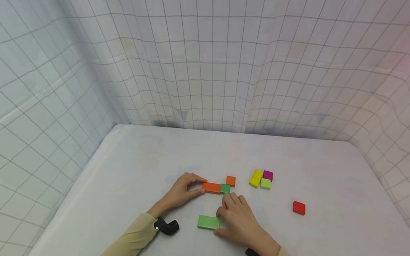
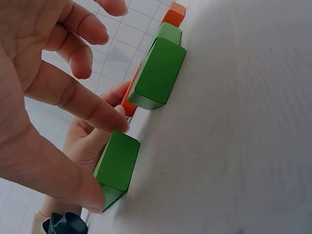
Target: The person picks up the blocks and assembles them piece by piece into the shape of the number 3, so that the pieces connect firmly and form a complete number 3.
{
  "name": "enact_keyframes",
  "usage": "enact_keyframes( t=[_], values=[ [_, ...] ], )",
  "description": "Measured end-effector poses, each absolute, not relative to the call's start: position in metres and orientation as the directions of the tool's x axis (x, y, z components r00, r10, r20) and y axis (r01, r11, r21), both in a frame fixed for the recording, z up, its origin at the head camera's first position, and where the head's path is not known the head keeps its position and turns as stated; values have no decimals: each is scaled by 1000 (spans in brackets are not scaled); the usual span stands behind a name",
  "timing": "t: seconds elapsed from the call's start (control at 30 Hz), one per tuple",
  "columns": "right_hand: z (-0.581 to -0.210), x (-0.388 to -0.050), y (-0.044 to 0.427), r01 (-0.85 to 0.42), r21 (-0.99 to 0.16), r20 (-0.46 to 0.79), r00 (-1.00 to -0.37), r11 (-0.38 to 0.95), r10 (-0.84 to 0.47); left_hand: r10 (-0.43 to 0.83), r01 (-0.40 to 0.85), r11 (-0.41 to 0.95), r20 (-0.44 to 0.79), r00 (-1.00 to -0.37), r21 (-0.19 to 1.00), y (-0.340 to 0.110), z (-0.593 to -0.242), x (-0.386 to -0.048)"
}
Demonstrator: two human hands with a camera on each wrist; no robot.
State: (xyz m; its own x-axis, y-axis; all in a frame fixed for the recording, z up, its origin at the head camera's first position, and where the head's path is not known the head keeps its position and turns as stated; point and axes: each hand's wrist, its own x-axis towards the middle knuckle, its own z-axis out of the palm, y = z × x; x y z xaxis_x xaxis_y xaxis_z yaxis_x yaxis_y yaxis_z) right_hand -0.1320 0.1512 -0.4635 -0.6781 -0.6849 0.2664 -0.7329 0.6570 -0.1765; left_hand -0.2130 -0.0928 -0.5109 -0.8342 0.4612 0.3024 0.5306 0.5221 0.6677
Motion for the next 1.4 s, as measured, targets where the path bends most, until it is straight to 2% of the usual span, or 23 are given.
enact_keyframes(
  t=[0.3,0.93,1.4],
  values=[
    [-464,-141,150,-713,-199,209,-701,672,-682,462,541,513,317,-828,666,-93,-511,-214],
    [-465,-148,149,-693,-240,190,-721,680,-667,456,532,494,316,-832,688,-93,-508,-211],
    [-467,-151,152,-707,-250,202,-707,662,-678,461,543,503,322,-827,672,-93,-509,-213]
  ],
)
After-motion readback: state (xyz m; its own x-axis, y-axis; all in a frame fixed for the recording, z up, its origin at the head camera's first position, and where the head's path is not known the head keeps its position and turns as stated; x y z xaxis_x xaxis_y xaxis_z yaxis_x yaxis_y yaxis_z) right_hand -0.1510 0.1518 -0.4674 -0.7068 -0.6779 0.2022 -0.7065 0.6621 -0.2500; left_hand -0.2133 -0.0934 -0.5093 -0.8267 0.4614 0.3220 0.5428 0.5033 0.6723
